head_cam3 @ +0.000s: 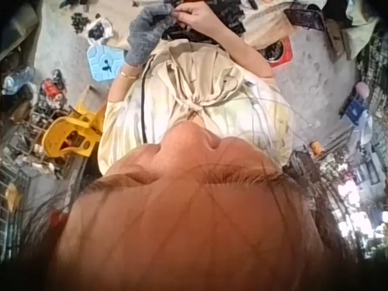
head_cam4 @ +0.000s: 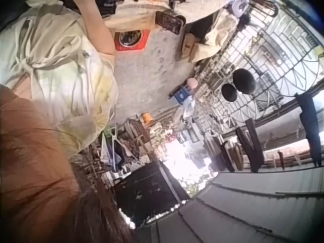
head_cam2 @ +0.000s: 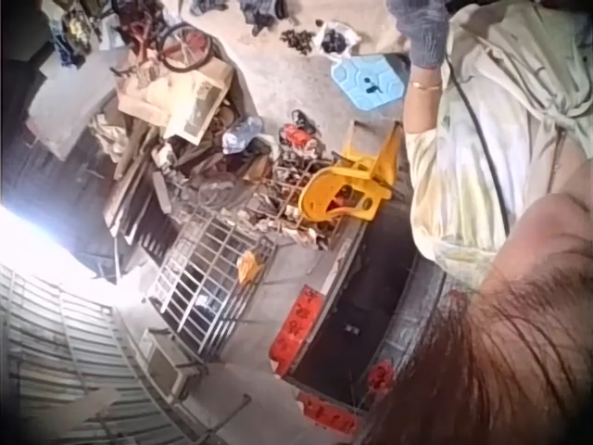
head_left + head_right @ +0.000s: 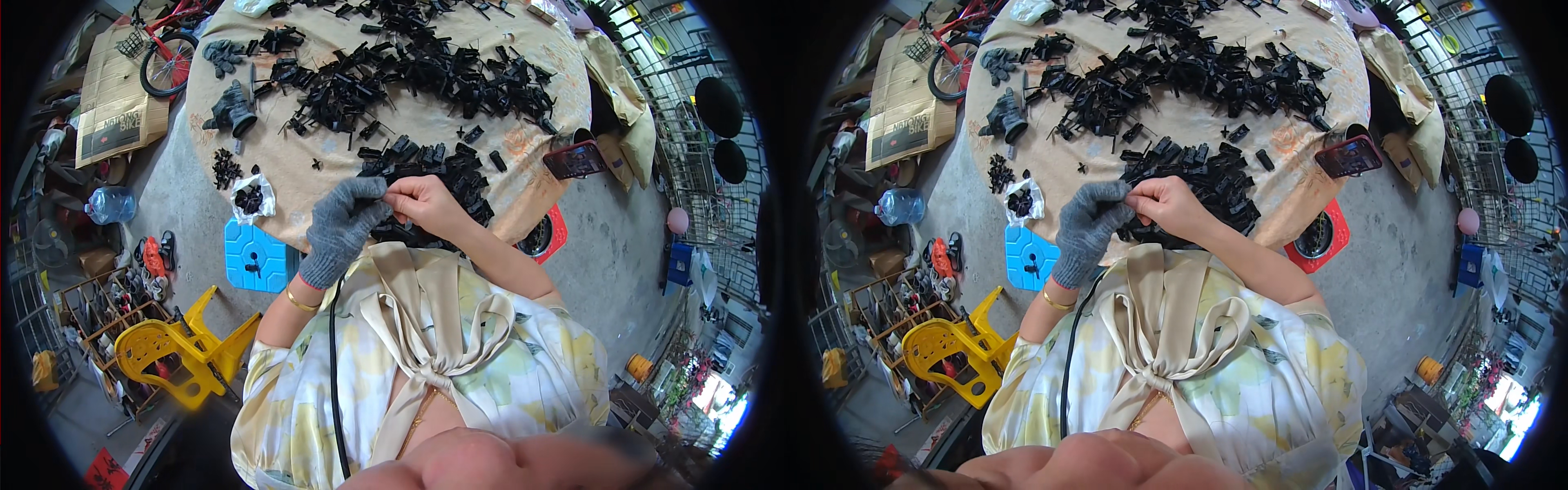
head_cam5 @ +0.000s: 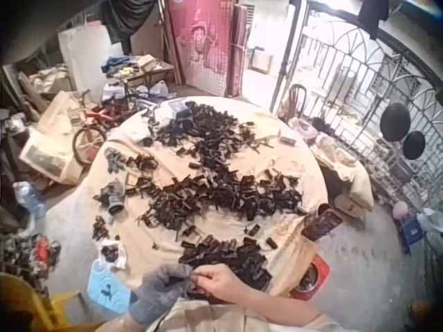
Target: Sorting small black plastic components on a circular table.
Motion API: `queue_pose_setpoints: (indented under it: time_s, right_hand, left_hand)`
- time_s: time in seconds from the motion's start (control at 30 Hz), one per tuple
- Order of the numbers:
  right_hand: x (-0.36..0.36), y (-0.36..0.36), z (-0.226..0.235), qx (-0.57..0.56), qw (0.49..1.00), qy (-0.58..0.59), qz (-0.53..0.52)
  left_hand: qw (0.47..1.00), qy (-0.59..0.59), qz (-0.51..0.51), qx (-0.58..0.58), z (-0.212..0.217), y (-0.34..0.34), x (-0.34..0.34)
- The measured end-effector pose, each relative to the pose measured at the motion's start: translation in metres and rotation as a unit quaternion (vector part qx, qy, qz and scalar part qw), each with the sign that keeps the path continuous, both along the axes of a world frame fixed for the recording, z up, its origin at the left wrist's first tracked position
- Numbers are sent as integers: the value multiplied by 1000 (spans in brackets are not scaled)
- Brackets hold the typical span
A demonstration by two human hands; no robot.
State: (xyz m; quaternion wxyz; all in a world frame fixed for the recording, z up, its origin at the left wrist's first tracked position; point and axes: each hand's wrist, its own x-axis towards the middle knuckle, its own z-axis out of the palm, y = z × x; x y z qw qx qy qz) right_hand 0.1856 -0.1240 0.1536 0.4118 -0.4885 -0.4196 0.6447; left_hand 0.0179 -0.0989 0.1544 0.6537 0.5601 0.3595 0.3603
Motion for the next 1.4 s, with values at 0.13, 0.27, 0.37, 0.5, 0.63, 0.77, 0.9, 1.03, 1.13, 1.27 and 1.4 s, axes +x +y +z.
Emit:
queue_pose_setpoints:
  time_s: [0.13, 0.27, 0.37, 0.5, 0.63, 0.77, 0.9, 1.03, 1.13, 1.27, 1.4]
  right_hand:
    - [2, -1, -14, -31, 999, 2, 33]
    - [21, 29, -27, 124, 925, -349, 79]
    - [20, 64, -50, 169, 862, -475, 49]
    - [0, 99, -95, 153, 808, -563, 75]
    - [-2, 120, -108, 66, 790, -586, 169]
    - [3, 120, -103, 98, 767, -599, 207]
    - [11, 109, -85, 139, 801, -567, 132]
    - [4, 87, -56, 67, 963, -252, 70]
    - [1, 67, -25, 11, 987, -145, 74]
    - [4, 49, -26, -1, 998, -53, 46]
    - [5, 35, -17, 57, 995, -14, -81]
  left_hand:
    - [998, 49, -17, 46, -13, -7, -5]
    - [976, 215, 7, 30, -36, -4, -10]
    - [958, 278, -13, 68, -64, -3, -13]
    - [950, 239, -75, 185, -55, -4, 1]
    - [951, 228, -59, 203, -54, 1, -5]
    - [995, 50, 81, -29, -74, 16, -23]
    - [994, 49, 89, 28, -75, 28, -19]
    - [998, -3, 60, 5, -59, 31, -7]
    - [980, -161, 6, -118, -41, 36, 0]
    - [981, -164, 37, -97, -37, 34, 4]
    - [982, -150, 61, -96, -26, 31, 5]
